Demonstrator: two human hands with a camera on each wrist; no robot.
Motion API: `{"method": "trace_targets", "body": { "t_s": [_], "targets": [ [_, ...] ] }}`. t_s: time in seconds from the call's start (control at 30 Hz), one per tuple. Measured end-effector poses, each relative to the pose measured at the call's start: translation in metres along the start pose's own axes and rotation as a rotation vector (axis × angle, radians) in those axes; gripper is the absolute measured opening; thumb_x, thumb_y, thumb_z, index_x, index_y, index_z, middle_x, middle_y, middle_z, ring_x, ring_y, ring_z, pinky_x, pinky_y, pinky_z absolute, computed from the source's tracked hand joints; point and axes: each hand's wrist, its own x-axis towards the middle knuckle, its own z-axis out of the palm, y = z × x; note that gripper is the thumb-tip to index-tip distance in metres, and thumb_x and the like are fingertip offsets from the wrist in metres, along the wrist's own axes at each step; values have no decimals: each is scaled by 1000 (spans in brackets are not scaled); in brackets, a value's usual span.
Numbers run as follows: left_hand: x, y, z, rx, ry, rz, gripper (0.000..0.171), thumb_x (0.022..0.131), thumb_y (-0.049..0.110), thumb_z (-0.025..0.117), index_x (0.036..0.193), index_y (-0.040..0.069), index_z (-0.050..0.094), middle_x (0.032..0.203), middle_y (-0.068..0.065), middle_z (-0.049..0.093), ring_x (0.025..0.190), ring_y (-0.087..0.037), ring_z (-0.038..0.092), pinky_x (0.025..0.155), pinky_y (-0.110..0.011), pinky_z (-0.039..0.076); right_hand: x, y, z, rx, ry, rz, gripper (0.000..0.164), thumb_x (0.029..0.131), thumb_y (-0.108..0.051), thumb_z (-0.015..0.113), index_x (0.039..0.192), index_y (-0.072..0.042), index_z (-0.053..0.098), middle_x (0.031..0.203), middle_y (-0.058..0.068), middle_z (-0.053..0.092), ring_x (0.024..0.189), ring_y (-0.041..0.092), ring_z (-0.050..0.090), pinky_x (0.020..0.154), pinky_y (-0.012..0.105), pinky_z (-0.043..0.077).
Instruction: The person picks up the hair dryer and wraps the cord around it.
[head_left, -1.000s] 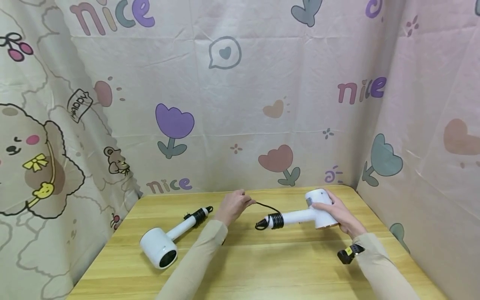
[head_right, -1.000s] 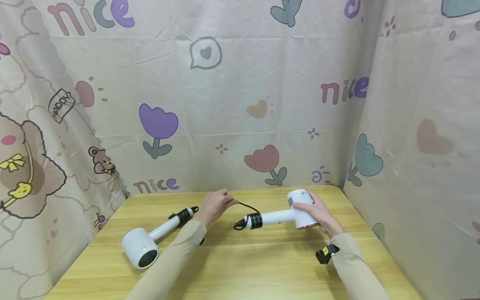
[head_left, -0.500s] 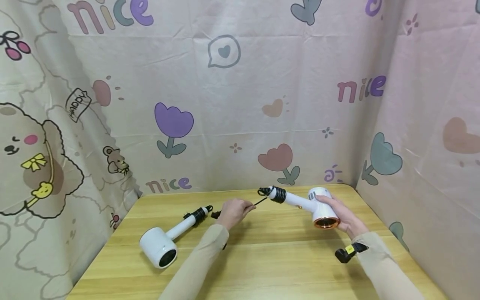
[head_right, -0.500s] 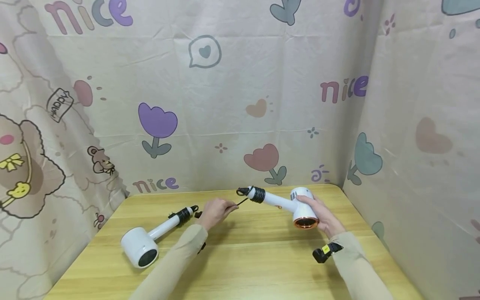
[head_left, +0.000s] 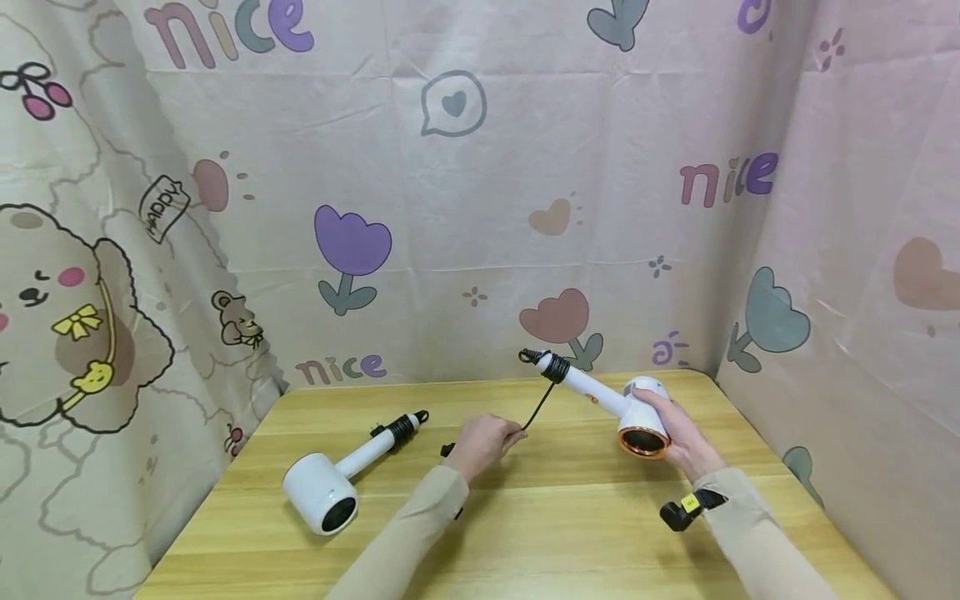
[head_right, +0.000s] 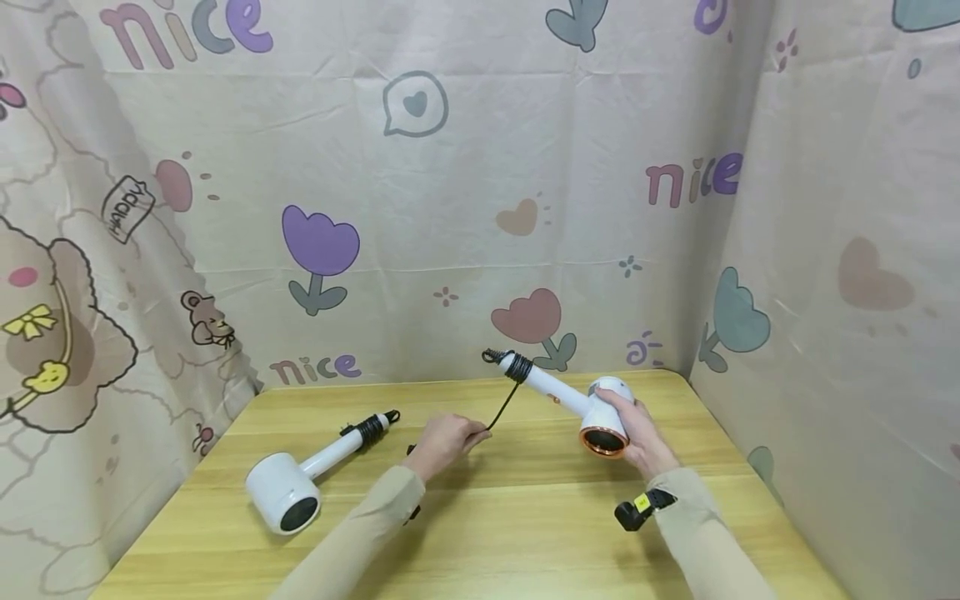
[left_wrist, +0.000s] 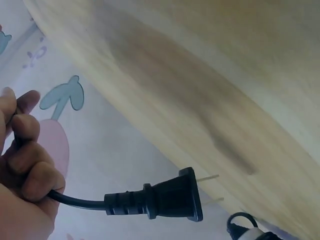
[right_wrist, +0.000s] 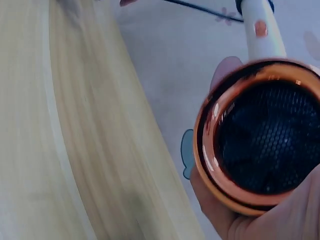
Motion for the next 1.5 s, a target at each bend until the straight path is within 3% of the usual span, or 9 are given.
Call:
{"method": "trace_targets", "body": {
  "t_s": [0.23,0.4,0.5,0.73,0.9,1.0,1.13,1.33,1.5],
  "targets": [
    [0,9,-3,2,-52,1,18,96,34,61,97,24,77,90,9,76,75,-8,71,64,-24,57,-2,5,6,-34,214,-50,104,89,-40,71,154,-18,-8,129,7,38,93,12,55,80,28,57],
    [-2,14,-8,29,-4,37,19,97,36,61,98,26,76,84,11,75,69,-5,68,57,-23,53,0,10,8,-100,359,-120,111,84,-42,76,156,-19,-5,135,11,36,103,19,51,76,28,56],
    [-4,15,-10,34,37,65,18,96,35,62,97,25,77,76,11,72,61,-3,62,51,-19,48,3,12,8,-142,434,-172,108,83,-41,77,155,-19,0,144,14,32,107,21,49,80,27,54],
    [-3,18,-20,14,129,112,14,95,32,64,93,24,75,65,11,57,53,-1,44,45,-15,34,6,17,12,-312,514,-283,111,80,-47,78,156,-21,1,154,23,27,125,34,43,100,41,44],
    [4,21,-33,8,145,125,13,96,31,63,92,24,74,65,10,55,52,-1,39,43,-13,29,6,20,18,-512,542,-379,108,80,-45,79,156,-21,7,140,22,42,117,34,49,87,36,51],
    [9,20,-42,38,174,111,12,94,31,65,93,23,74,67,9,58,51,-1,39,43,-12,29,5,19,21,-628,550,-437,101,80,-42,79,155,-19,15,132,21,49,109,34,53,74,30,52],
    [16,16,-52,91,206,97,11,93,32,67,93,24,75,68,9,60,49,-2,41,42,-13,29,3,15,23,-731,512,-491,97,79,-38,80,155,-20,21,124,21,53,103,34,56,68,32,55],
    [25,6,-61,116,249,106,13,91,36,68,88,26,76,62,10,54,47,-2,43,41,-14,29,2,10,17,-841,317,-540,99,79,-35,82,156,-26,20,121,24,53,98,38,60,62,36,59],
    [29,-5,-61,131,272,92,16,86,42,70,83,28,76,63,9,49,48,-3,39,44,-14,27,6,8,11,-887,204,-565,96,78,-32,83,154,-22,25,123,24,52,98,38,59,65,36,58]
  ]
}}
